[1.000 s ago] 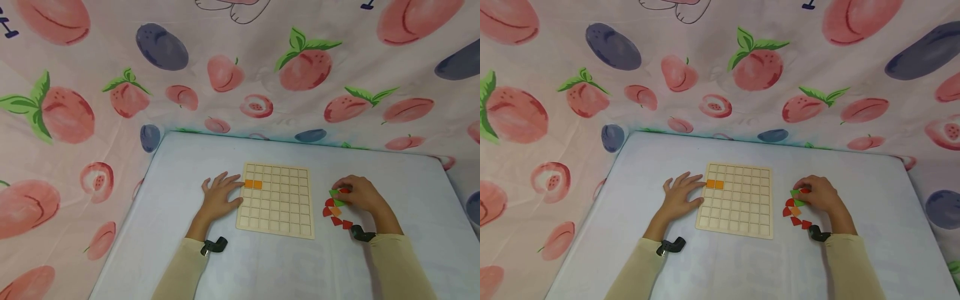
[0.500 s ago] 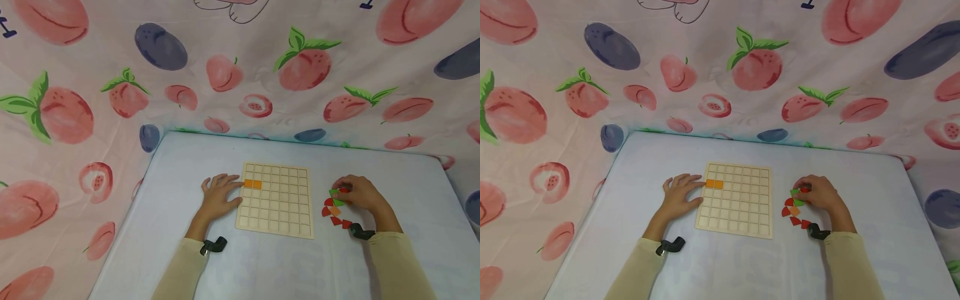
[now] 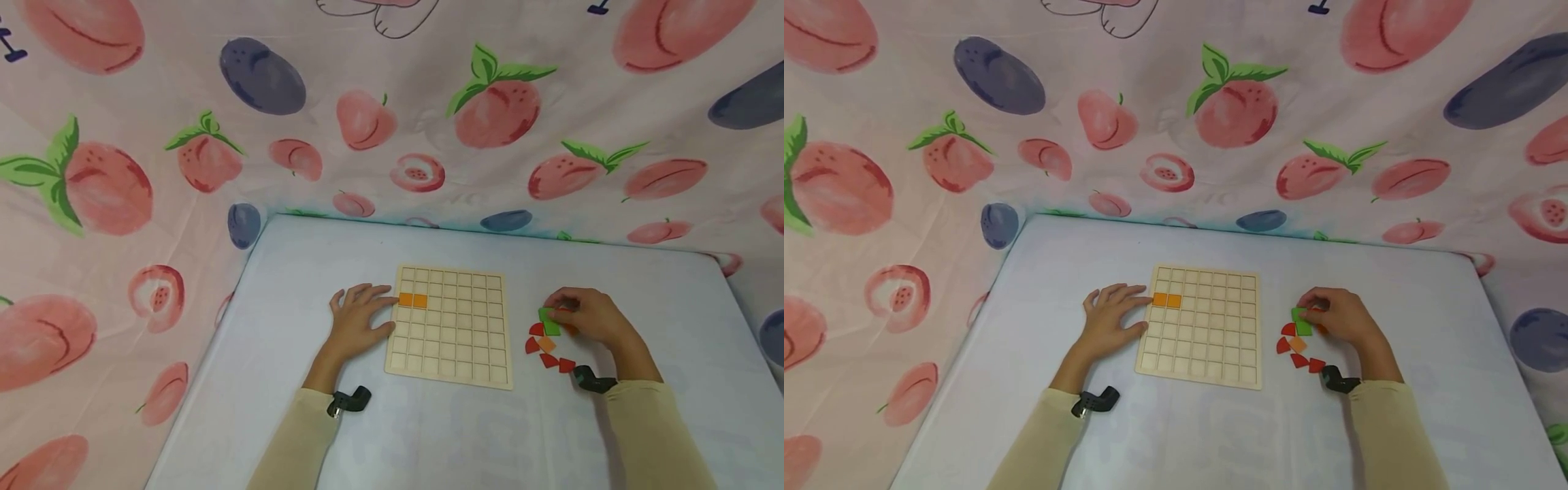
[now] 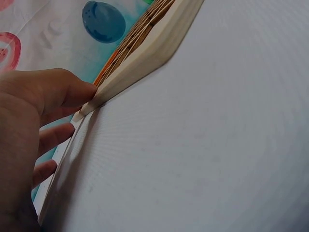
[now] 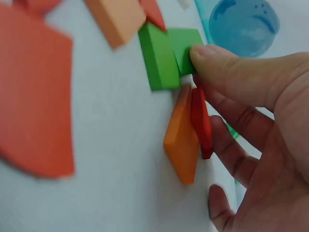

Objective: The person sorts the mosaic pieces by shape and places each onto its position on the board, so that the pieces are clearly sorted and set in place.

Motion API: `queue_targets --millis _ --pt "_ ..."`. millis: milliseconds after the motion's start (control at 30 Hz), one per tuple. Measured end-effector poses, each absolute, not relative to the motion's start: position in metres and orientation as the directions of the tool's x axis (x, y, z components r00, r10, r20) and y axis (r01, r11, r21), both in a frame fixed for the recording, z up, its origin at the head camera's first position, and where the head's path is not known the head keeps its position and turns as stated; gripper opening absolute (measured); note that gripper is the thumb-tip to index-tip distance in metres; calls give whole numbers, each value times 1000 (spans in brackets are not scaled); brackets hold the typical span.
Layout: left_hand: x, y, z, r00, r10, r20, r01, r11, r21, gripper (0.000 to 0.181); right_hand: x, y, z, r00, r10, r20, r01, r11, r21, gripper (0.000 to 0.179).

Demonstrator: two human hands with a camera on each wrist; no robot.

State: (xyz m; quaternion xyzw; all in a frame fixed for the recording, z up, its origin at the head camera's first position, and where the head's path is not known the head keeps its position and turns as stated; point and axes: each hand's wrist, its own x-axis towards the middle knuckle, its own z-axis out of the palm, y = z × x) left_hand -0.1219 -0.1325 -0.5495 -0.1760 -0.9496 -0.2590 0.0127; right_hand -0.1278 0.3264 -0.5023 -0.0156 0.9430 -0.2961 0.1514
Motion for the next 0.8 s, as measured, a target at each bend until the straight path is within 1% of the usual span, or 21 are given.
queue_targets --millis 267,500,800 --pt "-123 -133 -550 -939 325 109 336 807 486 46 -123 313 -496 -969 -59 -240 99 799 -594 30" --pt "-123 -132 -551 -936 328 125 346 806 481 46 -125 296 -489 -983 -71 -168 53 769 -637 24" --pt "-123 -132 -551 -937 328 124 345 805 483 46 -132 269 -491 -976 -104 -190 58 718 -694 24"
